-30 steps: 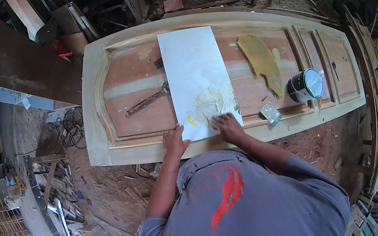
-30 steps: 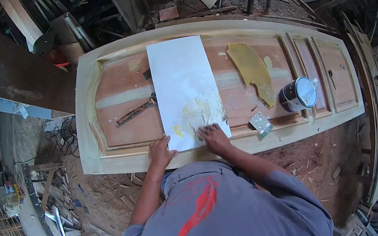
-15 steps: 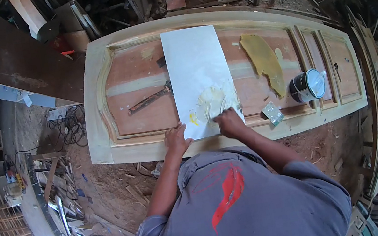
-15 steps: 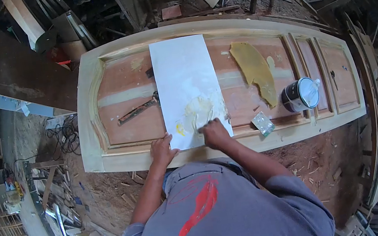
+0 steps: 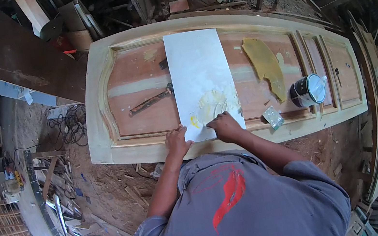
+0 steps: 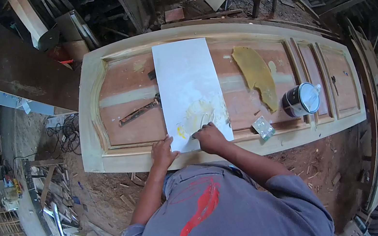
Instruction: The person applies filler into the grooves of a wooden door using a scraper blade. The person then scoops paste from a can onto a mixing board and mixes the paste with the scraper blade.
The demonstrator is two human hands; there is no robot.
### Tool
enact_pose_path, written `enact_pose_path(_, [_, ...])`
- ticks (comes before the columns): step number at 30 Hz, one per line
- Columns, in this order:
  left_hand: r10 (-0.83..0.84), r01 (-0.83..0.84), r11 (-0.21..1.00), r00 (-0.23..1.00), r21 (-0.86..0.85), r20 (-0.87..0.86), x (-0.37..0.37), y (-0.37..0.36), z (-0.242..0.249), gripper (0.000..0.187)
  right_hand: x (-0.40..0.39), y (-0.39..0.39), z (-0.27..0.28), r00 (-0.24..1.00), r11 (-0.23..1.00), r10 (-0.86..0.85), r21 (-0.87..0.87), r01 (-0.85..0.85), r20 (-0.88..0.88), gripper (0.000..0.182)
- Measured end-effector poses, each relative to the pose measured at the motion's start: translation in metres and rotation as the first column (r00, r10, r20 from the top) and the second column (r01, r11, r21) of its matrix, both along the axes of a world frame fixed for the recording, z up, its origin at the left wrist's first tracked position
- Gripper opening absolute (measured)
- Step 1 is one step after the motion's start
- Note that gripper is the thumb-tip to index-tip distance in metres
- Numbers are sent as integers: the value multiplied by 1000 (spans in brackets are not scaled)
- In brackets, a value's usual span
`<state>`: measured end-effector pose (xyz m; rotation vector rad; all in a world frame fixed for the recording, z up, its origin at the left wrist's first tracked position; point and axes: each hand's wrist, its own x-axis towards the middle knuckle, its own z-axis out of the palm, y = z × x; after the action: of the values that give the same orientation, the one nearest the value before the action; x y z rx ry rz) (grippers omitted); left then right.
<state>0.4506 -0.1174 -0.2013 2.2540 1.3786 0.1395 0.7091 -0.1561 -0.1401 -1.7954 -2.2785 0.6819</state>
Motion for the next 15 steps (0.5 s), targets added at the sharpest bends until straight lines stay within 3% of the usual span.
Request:
enact_pose_path(2, [8, -8, 1000, 1000, 0, -11, -1, -2, -2, 75, 8, 19, 20, 995, 993, -26, -112, 37, 100, 32])
enact_pose_path(5, [-4, 4, 1000, 1000, 2, 13, -4, -1, -9, 77, 9, 24, -12, 979, 938, -162, 287, 192, -126, 36])
enact_pose_path(8, [-17, 17, 1000, 1000, 2, 15, -4, 1, -6, 77, -7, -19, -51, 997, 957, -15, 288, 35, -70, 44])
enact_pose_path(11, [2, -3, 1000, 998, 28, 64, -6, -3, -18, 76, -11, -41, -29, 981, 979, 115, 183, -85, -157, 41])
enact_pose_path(14, [4, -4, 1000, 1000, -5, 4, -1, -2, -5, 76, 0, 5, 17, 1000, 996, 28, -80, -27, 8, 36])
enact_pose_path(15, [5, -5, 1000, 1000, -11, -1, 1, -1, 0, 76, 6, 18, 6, 998, 990, -56, 129, 56, -9, 32])
